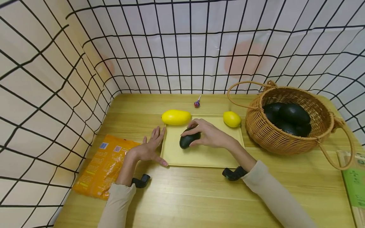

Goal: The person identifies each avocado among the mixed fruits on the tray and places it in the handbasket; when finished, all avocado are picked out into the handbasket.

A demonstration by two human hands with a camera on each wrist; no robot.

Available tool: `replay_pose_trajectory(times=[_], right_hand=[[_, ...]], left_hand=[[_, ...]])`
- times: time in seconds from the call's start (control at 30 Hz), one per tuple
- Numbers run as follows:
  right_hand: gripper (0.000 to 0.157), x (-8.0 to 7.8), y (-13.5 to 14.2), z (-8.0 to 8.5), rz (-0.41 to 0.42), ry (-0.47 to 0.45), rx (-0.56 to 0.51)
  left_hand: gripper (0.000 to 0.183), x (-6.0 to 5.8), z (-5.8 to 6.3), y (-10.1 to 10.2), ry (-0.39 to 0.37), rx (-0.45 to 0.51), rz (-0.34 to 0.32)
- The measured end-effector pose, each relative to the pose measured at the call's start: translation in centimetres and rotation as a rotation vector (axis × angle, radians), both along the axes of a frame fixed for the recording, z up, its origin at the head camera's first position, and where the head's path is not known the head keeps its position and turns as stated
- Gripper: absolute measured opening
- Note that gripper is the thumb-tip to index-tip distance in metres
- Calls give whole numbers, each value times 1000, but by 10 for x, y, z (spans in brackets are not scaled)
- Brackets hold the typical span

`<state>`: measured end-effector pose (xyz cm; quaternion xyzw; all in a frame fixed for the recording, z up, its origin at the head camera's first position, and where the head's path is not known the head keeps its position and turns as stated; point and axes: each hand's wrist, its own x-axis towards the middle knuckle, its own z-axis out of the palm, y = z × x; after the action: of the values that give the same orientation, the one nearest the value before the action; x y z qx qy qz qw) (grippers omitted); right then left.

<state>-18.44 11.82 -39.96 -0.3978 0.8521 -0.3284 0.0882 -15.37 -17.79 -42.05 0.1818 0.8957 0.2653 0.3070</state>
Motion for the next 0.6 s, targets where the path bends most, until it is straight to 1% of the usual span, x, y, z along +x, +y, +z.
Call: replay_pose_trajectory(times=[0.13, 0.3, 0.4, 0.5, 0.6], right_hand=[[43, 7, 19, 16, -61, 5, -57], [46, 15, 51, 41, -142, 48, -96], [46, 21, 72, 57, -215, 74, -116], [48, 28, 93, 71, -300, 130, -124], [53, 33, 112, 82, -364, 205, -137]], left_hand=[[142, 0, 0, 0, 0, 6, -2], [142, 1, -1, -1, 7, 14, -7], [142, 1, -1, -1, 4, 24, -6], [142, 0, -2, -2, 0, 32, -3], [142, 1, -2, -3, -4, 31, -1]])
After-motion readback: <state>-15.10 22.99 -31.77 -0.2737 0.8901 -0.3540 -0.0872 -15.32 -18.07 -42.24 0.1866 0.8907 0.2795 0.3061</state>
